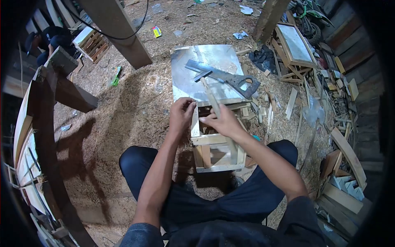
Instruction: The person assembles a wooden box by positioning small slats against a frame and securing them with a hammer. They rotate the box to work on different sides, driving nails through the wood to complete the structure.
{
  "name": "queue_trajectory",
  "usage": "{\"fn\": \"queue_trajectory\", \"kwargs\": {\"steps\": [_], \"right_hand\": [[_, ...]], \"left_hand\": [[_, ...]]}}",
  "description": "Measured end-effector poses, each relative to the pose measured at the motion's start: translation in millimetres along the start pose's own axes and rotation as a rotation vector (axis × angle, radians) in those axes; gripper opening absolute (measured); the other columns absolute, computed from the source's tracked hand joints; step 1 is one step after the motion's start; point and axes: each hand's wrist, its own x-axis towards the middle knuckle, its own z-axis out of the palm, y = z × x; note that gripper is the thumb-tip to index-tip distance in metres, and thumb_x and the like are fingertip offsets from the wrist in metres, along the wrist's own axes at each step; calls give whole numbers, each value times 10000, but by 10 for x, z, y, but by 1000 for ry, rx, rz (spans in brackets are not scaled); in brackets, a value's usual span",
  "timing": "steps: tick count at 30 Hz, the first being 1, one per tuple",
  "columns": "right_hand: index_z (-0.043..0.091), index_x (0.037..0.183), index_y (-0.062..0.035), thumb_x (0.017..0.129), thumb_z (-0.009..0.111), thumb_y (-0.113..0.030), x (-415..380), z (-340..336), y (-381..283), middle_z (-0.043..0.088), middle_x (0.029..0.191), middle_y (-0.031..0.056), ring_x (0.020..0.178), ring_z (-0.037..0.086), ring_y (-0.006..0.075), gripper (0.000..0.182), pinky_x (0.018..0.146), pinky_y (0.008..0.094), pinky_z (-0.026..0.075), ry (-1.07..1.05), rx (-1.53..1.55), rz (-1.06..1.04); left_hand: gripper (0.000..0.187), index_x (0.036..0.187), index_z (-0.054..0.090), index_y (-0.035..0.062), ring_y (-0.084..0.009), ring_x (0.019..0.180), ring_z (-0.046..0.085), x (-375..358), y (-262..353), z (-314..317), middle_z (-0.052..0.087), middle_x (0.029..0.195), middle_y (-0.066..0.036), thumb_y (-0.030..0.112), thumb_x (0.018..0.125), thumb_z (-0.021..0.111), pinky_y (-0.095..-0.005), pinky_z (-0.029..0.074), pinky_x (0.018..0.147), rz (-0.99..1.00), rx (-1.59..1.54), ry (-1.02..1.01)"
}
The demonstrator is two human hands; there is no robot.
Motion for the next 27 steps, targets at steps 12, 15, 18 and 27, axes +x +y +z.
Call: {"fn": "queue_trajectory", "kwargs": {"steps": [12, 15, 18, 27], "right_hand": [[539, 1003, 22, 743, 857, -196, 326, 279, 185, 654, 778, 107, 679, 660, 206, 465, 624, 345, 529, -33, 81, 98], [540, 1008, 20, 739, 860, -207, 357, 315, 255, 650, 780, 98, 700, 655, 201, 476, 656, 346, 530, -6, 45, 61], [544, 1007, 17, 735, 863, -219, 350, 317, 276, 658, 799, 99, 742, 663, 201, 480, 688, 355, 530, -24, 93, 77], [563, 1039, 15, 715, 849, -214, 308, 259, 186, 681, 853, 130, 805, 686, 252, 490, 736, 380, 537, -22, 32, 99]], "left_hand": [[159, 1008, 708, -24, -94, 755, 634, 41, 48, -40, 716, 854, -59, 84, 892, 702, -262, 518, 682, -149, 21, -35], [151, 1008, 710, -27, -96, 747, 630, 33, 113, -73, 710, 862, -57, 76, 898, 692, -260, 517, 672, -142, 44, -53], [138, 999, 713, -29, -98, 740, 626, 36, 25, -90, 701, 872, -55, 70, 908, 681, -257, 516, 669, -146, -67, -31], [140, 992, 725, -37, -138, 813, 663, 27, 44, -84, 709, 932, -88, 38, 876, 704, -268, 527, 737, -43, 26, -24]]}}
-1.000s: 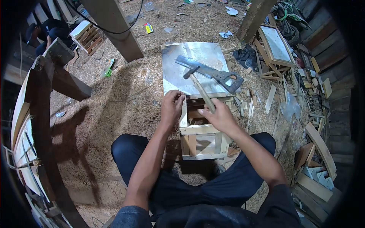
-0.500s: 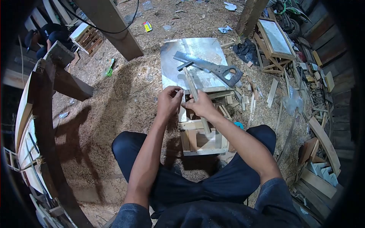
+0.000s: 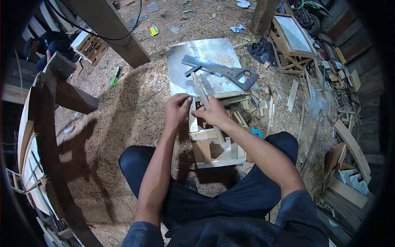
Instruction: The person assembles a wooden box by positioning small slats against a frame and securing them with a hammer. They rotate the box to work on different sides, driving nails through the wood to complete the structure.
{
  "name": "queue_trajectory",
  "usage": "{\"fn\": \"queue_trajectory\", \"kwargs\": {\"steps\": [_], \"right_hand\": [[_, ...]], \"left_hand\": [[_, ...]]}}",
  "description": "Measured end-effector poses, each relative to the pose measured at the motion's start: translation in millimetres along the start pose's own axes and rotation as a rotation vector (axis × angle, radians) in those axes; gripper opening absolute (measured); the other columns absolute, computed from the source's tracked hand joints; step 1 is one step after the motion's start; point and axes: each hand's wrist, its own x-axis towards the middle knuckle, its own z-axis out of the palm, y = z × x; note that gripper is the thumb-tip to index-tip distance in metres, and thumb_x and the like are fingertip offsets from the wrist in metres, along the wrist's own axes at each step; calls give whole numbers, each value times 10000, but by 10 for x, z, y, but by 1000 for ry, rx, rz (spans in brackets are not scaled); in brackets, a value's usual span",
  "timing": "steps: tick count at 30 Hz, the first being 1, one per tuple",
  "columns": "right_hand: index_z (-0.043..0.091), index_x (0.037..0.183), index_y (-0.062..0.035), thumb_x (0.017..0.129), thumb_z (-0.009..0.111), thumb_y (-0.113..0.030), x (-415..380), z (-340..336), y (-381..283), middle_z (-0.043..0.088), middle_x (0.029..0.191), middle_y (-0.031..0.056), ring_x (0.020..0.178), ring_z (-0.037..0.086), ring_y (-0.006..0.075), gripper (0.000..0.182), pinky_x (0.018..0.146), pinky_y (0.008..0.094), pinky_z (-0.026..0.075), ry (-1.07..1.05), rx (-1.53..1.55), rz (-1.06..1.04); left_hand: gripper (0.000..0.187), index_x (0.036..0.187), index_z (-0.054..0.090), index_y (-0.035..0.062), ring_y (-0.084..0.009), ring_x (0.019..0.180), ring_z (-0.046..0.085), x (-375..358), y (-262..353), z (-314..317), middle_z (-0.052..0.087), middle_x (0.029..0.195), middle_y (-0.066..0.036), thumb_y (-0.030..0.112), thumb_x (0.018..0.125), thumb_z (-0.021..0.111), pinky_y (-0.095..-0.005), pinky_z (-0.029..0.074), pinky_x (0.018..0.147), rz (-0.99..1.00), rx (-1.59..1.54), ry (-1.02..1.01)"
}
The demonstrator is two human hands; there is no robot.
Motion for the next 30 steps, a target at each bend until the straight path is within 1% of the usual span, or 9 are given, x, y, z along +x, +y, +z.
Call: {"fn": "queue_trajectory", "kwargs": {"steps": [4, 7, 10, 13, 16, 20, 23, 26, 30], "right_hand": [[536, 1052, 9, 731, 860, -204, 8, 14, 8, 654, 785, 68, 710, 634, 157, 503, 645, 335, 521, 7, 10, -43], [556, 1064, 54, 811, 760, -213, -130, -82, -109, 677, 868, 182, 802, 681, 325, 421, 745, 427, 523, 82, -113, -149], [533, 1121, 85, 915, 621, -159, -376, -261, -228, 660, 884, 246, 834, 656, 422, 331, 752, 481, 506, 217, -260, -401], [503, 1192, 86, 963, 521, -101, -765, -502, -441, 638, 917, 298, 851, 623, 486, 297, 746, 519, 492, 106, -303, -519], [478, 1266, 65, 965, 528, -88, -1014, -596, -390, 635, 926, 309, 825, 626, 489, 341, 722, 525, 495, 15, -447, -392], [449, 1330, 71, 962, 536, -91, -1121, -558, -302, 647, 922, 308, 832, 640, 481, 411, 719, 521, 509, 33, -474, -460], [462, 1322, 83, 960, 537, -90, -1093, -545, -291, 646, 951, 319, 837, 643, 480, 407, 734, 517, 514, -35, -522, -327], [472, 1315, 93, 958, 540, -91, -1107, -511, -283, 640, 985, 336, 847, 643, 483, 407, 750, 513, 517, 82, -467, -452], [475, 1308, 99, 959, 541, -93, -1099, -529, -276, 636, 1010, 343, 868, 642, 487, 404, 766, 508, 518, 14, -473, -379]], "left_hand": [[155, 1004, 736, -9, -180, 824, 691, -51, 80, 30, 722, 956, -121, 58, 866, 716, -284, 537, 752, 56, 122, 44], [166, 1015, 738, 7, -208, 828, 703, -68, 6, 51, 728, 967, -133, 81, 868, 720, -297, 545, 757, 171, 213, 84], [171, 1015, 738, 13, -243, 851, 703, -93, -56, 86, 731, 969, -132, 83, 860, 719, -317, 548, 781, 181, 201, 125], [170, 1011, 738, 17, -269, 881, 697, -98, -45, 77, 730, 982, -123, 74, 852, 715, -336, 544, 808, 240, 240, 139], [171, 1002, 741, 24, -284, 901, 691, -89, -50, 69, 729, 987, -122, 69, 838, 716, -350, 540, 818, 263, 278, 140], [182, 999, 746, 38, -284, 896, 691, -99, -83, 88, 729, 996, -123, 82, 822, 738, -354, 543, 813, 266, 272, 159], [184, 996, 749, 45, -286, 892, 692, -95, -97, 85, 730, 994, -125, 83, 816, 745, -356, 546, 805, 298, 287, 166], [180, 988, 750, 45, -290, 888, 691, -93, -76, 93, 731, 989, -126, 73, 810, 745, -359, 550, 800, 299, 290, 182], [172, 975, 748, 39, -293, 892, 690, -101, -43, 85, 731, 981, -123, 65, 805, 744, -363, 551, 805, 306, 270, 187]]}}
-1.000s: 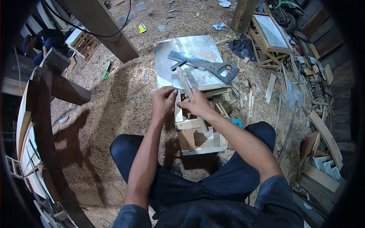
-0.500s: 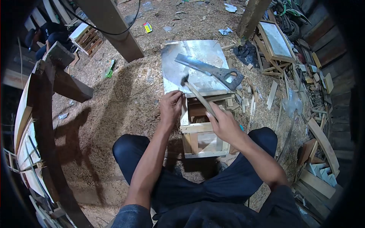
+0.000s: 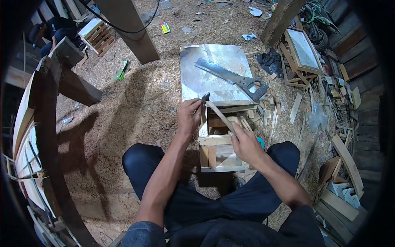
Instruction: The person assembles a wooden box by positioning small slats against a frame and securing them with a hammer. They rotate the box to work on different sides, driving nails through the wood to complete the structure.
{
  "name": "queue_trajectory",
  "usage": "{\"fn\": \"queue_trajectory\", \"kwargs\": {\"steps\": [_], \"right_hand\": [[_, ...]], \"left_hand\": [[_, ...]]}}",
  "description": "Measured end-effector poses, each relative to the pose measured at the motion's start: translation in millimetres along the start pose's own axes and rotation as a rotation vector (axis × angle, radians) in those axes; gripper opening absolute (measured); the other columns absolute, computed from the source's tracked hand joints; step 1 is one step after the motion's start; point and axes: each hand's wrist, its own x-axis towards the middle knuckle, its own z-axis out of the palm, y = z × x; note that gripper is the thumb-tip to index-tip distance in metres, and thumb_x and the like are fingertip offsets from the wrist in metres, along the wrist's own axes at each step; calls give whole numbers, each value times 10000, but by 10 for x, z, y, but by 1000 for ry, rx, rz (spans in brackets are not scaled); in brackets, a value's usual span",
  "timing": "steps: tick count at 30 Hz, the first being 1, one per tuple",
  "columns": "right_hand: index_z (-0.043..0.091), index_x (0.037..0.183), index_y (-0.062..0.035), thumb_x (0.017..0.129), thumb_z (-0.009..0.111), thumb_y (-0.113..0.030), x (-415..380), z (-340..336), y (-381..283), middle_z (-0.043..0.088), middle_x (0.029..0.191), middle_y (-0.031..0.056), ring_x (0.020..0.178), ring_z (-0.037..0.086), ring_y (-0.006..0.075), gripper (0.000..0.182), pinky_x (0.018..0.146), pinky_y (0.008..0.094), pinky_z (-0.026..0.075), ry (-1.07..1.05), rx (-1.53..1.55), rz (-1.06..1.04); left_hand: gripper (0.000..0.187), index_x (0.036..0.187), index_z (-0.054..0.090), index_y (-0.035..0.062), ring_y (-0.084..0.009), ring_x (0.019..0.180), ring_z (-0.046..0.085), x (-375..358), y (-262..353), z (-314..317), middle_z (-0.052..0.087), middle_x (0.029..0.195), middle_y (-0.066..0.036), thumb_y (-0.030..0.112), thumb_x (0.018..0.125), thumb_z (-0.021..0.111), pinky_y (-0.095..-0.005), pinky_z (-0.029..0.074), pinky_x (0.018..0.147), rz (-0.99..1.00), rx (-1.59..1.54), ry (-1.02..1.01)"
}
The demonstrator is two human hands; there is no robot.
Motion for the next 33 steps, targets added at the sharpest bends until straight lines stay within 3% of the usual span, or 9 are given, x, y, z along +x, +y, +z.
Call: {"fn": "queue_trajectory", "kwargs": {"steps": [5, 8, 11, 14, 22, 28, 29, 31, 33], "right_hand": [[467, 1305, 123, 953, 542, -73, -13, 18, -34, 632, 1025, 347, 880, 640, 491, 409, 780, 506, 519, 95, 59, -36], [458, 1307, 138, 940, 554, -56, 9, -23, -10, 625, 1043, 352, 888, 639, 491, 426, 784, 506, 518, -69, 4, 79], [477, 1290, 124, 933, 558, -50, -20, 3, -23, 636, 1014, 339, 879, 634, 499, 405, 777, 510, 513, 150, 33, -64], [500, 1267, 100, 930, 561, -56, -2, 35, -24, 653, 966, 318, 882, 635, 494, 377, 777, 509, 508, 197, 49, -100], [555, 1180, 19, 902, 641, -137, 374, 97, -82, 680, 922, 251, 899, 660, 433, 330, 763, 469, 510, 138, 196, 148], [552, 1148, 63, 896, 609, -143, 611, 262, 37, 651, 968, 280, 962, 614, 475, 331, 833, 490, 477, 210, 142, 112], [551, 1153, 62, 900, 598, -134, 553, 215, 31, 648, 975, 285, 970, 611, 475, 323, 834, 497, 473, 220, 158, 70], [551, 1163, 61, 909, 575, -115, 419, 73, -17, 644, 989, 295, 986, 606, 475, 309, 835, 510, 464, 241, 188, -13], [524, 1235, 51, 946, 543, -99, 290, -33, -53, 642, 973, 293, 924, 610, 482, 326, 788, 520, 472, 205, 87, -65]], "left_hand": [[170, 973, 747, 37, -293, 895, 689, -8, -19, 1, 730, 977, -120, 70, 806, 746, -365, 545, 810, 5, 3, -4], [160, 969, 746, 35, -294, 893, 688, -9, -15, 6, 730, 977, -120, 75, 815, 743, -364, 541, 807, 14, -4, -6], [159, 971, 742, 28, -298, 889, 688, 15, -19, -5, 728, 976, -125, 80, 822, 741, -364, 540, 804, 7, -14, -24], [167, 984, 736, 17, -293, 879, 694, -3, -26, -11, 726, 977, -132, 87, 831, 739, -358, 544, 795, -29, -35, -46], [163, 1004, 730, 1, -246, 869, 705, 26, 32, -48, 719, 1027, -134, 93, 869, 719, -326, 555, 767, -72, -59, -97], [333, 1172, 656, -10, -188, 800, 672, -43, 107, -73, 689, 971, -109, 94, 862, 721, -290, 541, 741, -64, -120, -12], [335, 1166, 629, -26, -169, 732, 638, -117, 79, -57, 660, 931, -102, 94, 867, 718, -287, 528, 687, -101, -90, 18], [263, 1053, 628, -38, -149, 684, 617, -168, 301, -93, 658, 882, -83, 172, 909, 696, -295, 510, 631, -578, -275, 25], [253, 1020, 617, -28, -142, 661, 617, -234, 123, -13, 660, 855, -71, 213, 950, 646, -299, 512, 610, -808, -336, -250]]}}
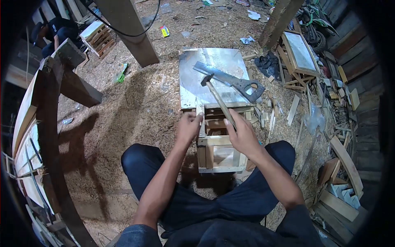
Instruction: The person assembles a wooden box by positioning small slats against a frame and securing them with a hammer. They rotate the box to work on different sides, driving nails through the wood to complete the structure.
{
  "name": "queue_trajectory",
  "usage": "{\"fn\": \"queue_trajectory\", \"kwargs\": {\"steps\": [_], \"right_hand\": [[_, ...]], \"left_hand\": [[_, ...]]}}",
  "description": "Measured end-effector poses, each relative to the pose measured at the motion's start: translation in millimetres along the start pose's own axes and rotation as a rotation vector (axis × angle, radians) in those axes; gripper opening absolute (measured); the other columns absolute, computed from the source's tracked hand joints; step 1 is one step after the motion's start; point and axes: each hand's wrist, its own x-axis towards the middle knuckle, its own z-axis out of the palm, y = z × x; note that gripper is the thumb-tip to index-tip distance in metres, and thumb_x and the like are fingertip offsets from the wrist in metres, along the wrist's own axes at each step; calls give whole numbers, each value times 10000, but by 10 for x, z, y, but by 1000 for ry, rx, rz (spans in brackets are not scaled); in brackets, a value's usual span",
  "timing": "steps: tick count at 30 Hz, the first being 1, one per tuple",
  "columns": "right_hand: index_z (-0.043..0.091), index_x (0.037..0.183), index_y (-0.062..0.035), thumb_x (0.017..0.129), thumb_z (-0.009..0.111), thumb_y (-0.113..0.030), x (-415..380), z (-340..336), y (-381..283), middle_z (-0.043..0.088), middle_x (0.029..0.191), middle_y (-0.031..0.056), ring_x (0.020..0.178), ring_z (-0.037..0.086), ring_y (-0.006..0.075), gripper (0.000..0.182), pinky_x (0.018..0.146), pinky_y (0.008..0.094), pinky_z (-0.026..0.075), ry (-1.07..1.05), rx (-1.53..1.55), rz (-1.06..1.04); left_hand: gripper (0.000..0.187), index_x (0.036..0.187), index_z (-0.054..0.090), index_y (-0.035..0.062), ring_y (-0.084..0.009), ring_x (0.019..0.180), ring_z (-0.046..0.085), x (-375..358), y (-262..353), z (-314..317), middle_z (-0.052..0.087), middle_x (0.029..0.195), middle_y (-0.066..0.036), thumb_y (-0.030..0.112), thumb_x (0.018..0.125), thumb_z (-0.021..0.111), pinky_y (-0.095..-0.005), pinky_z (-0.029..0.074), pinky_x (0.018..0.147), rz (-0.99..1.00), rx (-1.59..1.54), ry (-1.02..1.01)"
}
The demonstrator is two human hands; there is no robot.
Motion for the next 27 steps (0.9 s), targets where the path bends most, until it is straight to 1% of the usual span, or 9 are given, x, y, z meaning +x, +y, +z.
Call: {"fn": "queue_trajectory", "kwargs": {"steps": [1, 4, 5, 9, 12, 18, 21, 24, 27], "right_hand": [[515, 1252, 50, 954, 539, -99, -54, -53, -28, 643, 969, 289, 908, 612, 483, 334, 774, 519, 475, -45, -16, 25], [470, 1337, 50, 973, 531, -98, -212, -124, -8, 643, 981, 301, 876, 623, 481, 398, 736, 515, 486, -111, -72, -21], [464, 1349, 51, 971, 533, -95, -274, -120, 11, 641, 990, 304, 883, 624, 479, 411, 739, 516, 485, -120, -92, -21], [433, 1395, 51, 963, 542, -82, -408, -96, 69, 635, 983, 299, 870, 624, 467, 465, 740, 510, 487, -114, -140, -90], [432, 1394, 58, 961, 546, -76, -384, -118, -11, 633, 986, 293, 863, 623, 462, 467, 749, 504, 491, -118, -127, -44], [442, 1387, 63, 958, 549, -69, -289, -118, -27, 644, 988, 297, 879, 626, 462, 461, 768, 497, 498, -144, -111, -31], [453, 1378, 66, 954, 554, -63, -266, -83, -10, 646, 1014, 309, 886, 629, 468, 454, 768, 495, 499, -101, -95, -68], [468, 1365, 71, 951, 558, -61, -270, -60, 5, 643, 1048, 318, 896, 633, 472, 444, 768, 496, 501, -119, -94, -73], [473, 1362, 65, 944, 564, -57, -332, -55, 3, 644, 1015, 313, 893, 631, 478, 445, 765, 501, 501, -134, -104, -29]], "left_hand": [[259, 1004, 612, -23, -138, 649, 616, 31, -20, -7, 662, 842, -65, 234, 971, 621, -302, 513, 600, -132, 6, -119], [270, 979, 601, -17, -137, 609, 617, 23, 86, 106, 662, 805, -61, 246, 1013, 546, -303, 523, 568, -162, -442, -180], [226, 995, 607, -1, -142, 580, 616, -9, 159, 106, 661, 807, -63, 199, 1029, 508, -298, 522, 533, -204, -519, -195], [200, 1010, 589, 36, -129, 556, 589, -44, 64, 201, 645, 783, -45, 200, 1042, 478, -290, 502, 498, -105, -446, -114], [193, 990, 576, 40, -124, 534, 572, 3, -16, 239, 644, 784, -45, 198, 1043, 477, -292, 489, 467, -72, -447, -110], [164, 1032, 538, 38, -123, 489, 548, -21, -4, 276, 645, 792, -51, 194, 1042, 488, -276, 462, 418, -54, -516, -88], [182, 958, 569, 24, -87, 465, 522, -58, 24, 292, 649, 744, -45, 170, 1034, 492, -258, 416, 407, -72, -568, -45], [182, 960, 569, 20, -83, 462, 520, -55, 36, 286, 654, 744, -47, 168, 1033, 493, -254, 414, 410, -62, -535, -39], [180, 960, 569, 17, -79, 453, 516, -48, 53, 302, 661, 747, -50, 166, 1032, 497, -252, 409, 411, -66, -512, -13]]}}
